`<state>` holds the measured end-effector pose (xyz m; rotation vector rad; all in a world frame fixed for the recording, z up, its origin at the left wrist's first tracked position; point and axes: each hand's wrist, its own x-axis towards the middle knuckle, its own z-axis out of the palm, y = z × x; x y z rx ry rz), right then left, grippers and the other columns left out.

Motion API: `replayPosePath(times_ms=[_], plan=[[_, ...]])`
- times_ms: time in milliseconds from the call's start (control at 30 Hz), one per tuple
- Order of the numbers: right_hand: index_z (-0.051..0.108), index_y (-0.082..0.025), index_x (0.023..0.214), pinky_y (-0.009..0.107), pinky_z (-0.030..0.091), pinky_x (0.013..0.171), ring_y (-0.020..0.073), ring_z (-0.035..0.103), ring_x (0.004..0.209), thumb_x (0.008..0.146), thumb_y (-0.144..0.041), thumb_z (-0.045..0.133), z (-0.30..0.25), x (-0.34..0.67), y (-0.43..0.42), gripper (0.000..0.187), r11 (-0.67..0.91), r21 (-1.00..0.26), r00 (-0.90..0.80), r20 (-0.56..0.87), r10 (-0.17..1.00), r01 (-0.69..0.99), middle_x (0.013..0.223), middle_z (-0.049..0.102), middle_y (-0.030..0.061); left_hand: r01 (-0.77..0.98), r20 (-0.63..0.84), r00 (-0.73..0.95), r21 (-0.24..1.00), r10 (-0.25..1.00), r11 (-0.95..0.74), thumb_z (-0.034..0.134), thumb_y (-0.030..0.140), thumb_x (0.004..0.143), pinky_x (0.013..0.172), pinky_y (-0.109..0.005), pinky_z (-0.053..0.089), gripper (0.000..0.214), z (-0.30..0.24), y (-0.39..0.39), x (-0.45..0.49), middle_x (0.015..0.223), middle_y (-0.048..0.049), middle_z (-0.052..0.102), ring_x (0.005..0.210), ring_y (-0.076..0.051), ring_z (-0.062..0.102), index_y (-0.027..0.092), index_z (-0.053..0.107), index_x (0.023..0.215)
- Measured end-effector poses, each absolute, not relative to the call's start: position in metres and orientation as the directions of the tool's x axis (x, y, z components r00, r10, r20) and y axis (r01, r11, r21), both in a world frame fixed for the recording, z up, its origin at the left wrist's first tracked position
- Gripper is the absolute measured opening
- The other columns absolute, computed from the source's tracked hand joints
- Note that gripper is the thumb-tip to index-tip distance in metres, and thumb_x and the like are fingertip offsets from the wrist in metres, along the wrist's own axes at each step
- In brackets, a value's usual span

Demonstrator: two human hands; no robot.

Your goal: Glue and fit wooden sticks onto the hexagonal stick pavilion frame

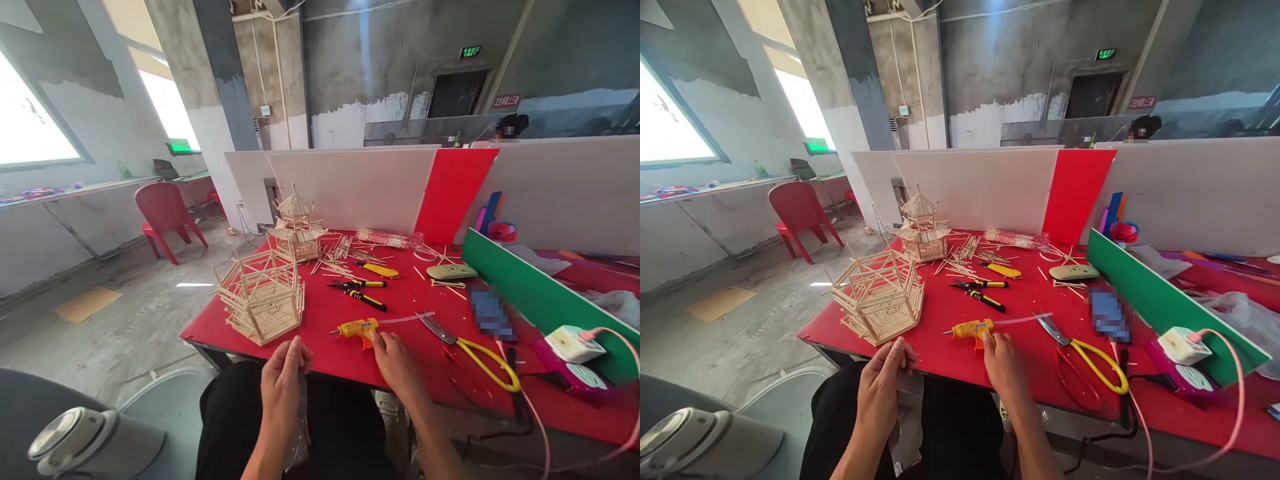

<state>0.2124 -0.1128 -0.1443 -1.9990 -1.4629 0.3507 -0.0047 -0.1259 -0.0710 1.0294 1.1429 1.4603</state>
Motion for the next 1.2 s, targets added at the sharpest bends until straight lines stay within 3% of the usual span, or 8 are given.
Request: replayPosePath(times_ms=[233,367,467,600,733,967,1100,1200], plan=[[0.072,-0.023,0.097,0.034,0.043,0.077,0.0258,0.063,0.093,0.097,-0.044,0.049,-0.11,0.213,-0.106,0.03,-0.17,-0.395,0.299,0.294,0.908,0.903,0.101,0.069,0.0106,0.02,0.115,-0.16,0.993,0.98,-0.113,0.071,0.051,0.081,0.056,-0.023,0.04,0.038,-0.078,-0.106,-0.003,0.063,-0.0019,0.057,0.06,-0.014,0.049,0.016,0.069,0.067],[0.069,-0.029,0.11,0.03,0.046,0.072,0.0218,0.068,0.094,0.1,-0.035,0.046,-0.062,0.218,-0.05,0.025,-0.061,-0.296,0.109,0.146,0.983,0.953,0.102,0.074,0.004,0.034,0.187,-0.125,0.982,0.974,-0.184,0.074,0.045,0.079,0.056,-0.024,0.041,0.027,-0.071,-0.094,0.004,0.068,-0.0019,0.059,0.06,-0.015,0.051,0.018,0.072,0.079],[0.07,-0.027,0.108,0.032,0.049,0.08,0.0225,0.067,0.101,0.098,-0.028,0.053,-0.046,0.223,0.016,0.02,-0.022,-0.216,0.041,0.084,0.996,0.976,0.104,0.074,0.005,0.087,0.244,-0.085,0.968,0.966,-0.237,0.071,0.04,0.082,0.059,-0.025,0.044,0.021,-0.067,-0.094,0.008,0.073,-0.0039,0.064,0.064,-0.016,0.056,0.02,0.075,0.081],[0.061,-0.019,0.123,0.043,0.055,0.091,0.0222,0.064,0.106,0.097,-0.036,0.061,-0.055,0.234,0.088,0.032,0.001,-0.099,-0.007,-0.058,0.998,0.995,0.125,0.063,0.0092,0.208,0.25,-0.052,0.95,0.967,-0.234,0.071,0.037,0.082,0.057,-0.026,0.045,0.017,-0.075,-0.099,-0.002,0.073,-0.0053,0.068,0.062,-0.018,0.058,0.021,0.077,0.085],[0.059,-0.018,0.126,0.044,0.055,0.09,0.0227,0.064,0.107,0.096,-0.036,0.062,-0.075,0.244,0.122,0.035,0.04,-0.039,-0.046,-0.17,0.984,0.998,0.128,0.061,0.0095,0.284,0.219,-0.146,0.943,0.965,-0.171,0.073,0.04,0.08,0.054,-0.024,0.045,0.019,-0.096,-0.098,-0.031,0.071,-0.0055,0.069,0.06,-0.017,0.058,0.021,0.078,0.082],[0.06,-0.017,0.126,0.043,0.055,0.091,0.023,0.064,0.108,0.095,-0.036,0.063,-0.086,0.258,0.137,0.036,0.012,-0.137,-0.041,-0.208,0.977,0.99,0.128,0.061,0.0104,0.228,0.144,-0.463,0.973,0.875,-0.039,0.077,0.052,0.073,0.059,-0.025,0.051,0.034,-0.117,-0.102,-0.077,0.087,-0.0067,0.066,0.071,-0.019,0.062,0.019,0.075,0.082],[0.06,-0.017,0.126,0.043,0.055,0.092,0.0233,0.063,0.109,0.095,-0.036,0.063,-0.07,0.262,0.134,0.036,-0.096,-0.324,0.048,-0.154,0.987,0.941,0.128,0.061,0.0113,0.006,0.043,-0.615,0.999,0.788,-0.05,0.08,0.048,0.071,0.079,-0.028,0.056,0.052,-0.121,-0.105,-0.078,0.125,-0.0083,0.06,0.095,-0.021,0.066,0.023,0.066,0.116],[0.06,-0.018,0.125,0.043,0.055,0.091,0.0232,0.063,0.108,0.096,-0.037,0.062,-0.06,0.242,0.13,0.035,-0.154,-0.529,0.068,-0.177,0.982,0.834,0.129,0.061,0.0095,-0.233,-0.08,-0.632,0.968,0.771,-0.09,0.081,0.038,0.072,0.097,-0.034,0.053,0.063,-0.125,-0.105,-0.069,0.141,-0.0088,0.054,0.123,-0.027,0.058,0.027,0.056,0.129]])
